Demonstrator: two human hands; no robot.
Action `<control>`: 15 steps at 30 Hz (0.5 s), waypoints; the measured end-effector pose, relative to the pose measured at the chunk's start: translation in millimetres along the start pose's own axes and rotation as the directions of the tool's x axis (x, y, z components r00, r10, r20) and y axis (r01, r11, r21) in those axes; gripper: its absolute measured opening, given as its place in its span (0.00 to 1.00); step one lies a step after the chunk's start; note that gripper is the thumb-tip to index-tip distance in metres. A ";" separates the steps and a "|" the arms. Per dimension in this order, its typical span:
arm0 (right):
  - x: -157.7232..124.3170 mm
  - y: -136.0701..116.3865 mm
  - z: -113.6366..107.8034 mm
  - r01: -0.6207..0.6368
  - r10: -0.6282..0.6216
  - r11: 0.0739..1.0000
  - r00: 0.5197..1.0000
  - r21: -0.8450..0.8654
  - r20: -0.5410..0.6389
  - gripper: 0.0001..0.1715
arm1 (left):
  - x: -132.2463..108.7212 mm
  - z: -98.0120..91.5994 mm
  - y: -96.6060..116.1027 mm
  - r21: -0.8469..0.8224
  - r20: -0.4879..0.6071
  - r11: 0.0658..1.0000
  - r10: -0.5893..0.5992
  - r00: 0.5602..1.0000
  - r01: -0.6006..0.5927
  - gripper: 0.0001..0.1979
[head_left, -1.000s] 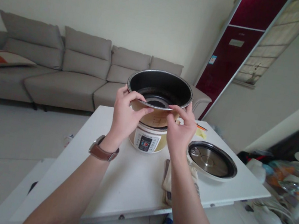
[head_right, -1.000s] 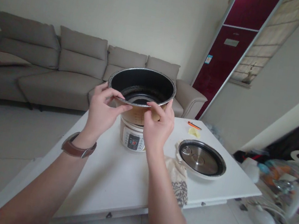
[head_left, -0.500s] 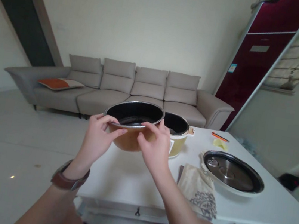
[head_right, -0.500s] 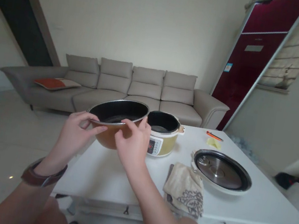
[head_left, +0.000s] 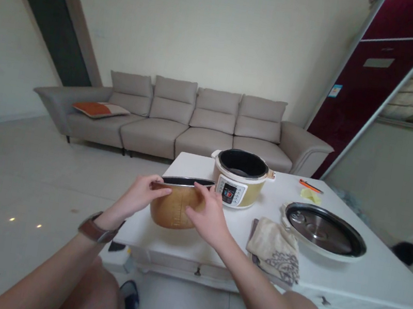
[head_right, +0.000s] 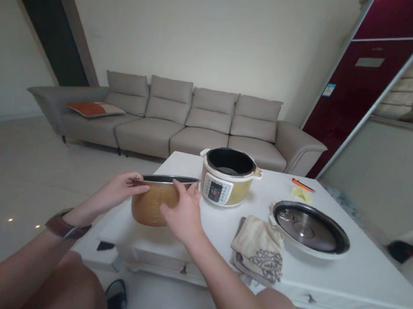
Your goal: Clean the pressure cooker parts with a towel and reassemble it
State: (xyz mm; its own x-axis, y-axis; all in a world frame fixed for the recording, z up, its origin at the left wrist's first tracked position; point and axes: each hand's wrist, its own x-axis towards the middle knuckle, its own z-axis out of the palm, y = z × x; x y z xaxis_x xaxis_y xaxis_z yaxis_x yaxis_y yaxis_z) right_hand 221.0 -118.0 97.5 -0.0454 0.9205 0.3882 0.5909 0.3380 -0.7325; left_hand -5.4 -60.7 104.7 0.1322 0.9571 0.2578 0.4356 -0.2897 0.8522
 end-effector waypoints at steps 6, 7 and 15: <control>-1.9 28.9 -17.2 0.020 -0.022 0.999 0.997 0.027 0.079 0.40 | 9.9 21.4 -17.0 -0.118 0.116 0.985 -0.110 0.987 0.124 0.22; -2.1 37.2 -23.2 0.031 -0.035 0.998 0.995 0.046 0.098 0.38 | 12.4 23.5 -18.5 -0.117 0.139 0.984 -0.114 0.984 0.131 0.22; -31.4 164.0 -144.6 -0.492 0.502 0.864 0.858 0.106 -0.111 0.03 | 31.0 24.7 -19.6 -0.063 0.242 0.993 -0.082 0.967 0.100 0.21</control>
State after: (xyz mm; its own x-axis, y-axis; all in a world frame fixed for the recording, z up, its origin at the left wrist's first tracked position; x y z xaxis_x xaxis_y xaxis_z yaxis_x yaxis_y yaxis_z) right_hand 435.8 -119.9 46.0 0.3471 0.9374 0.0270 0.4478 -0.1403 -0.8831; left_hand 12.2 -25.4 84.7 0.3074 0.9491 0.0688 0.3900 -0.1916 0.9007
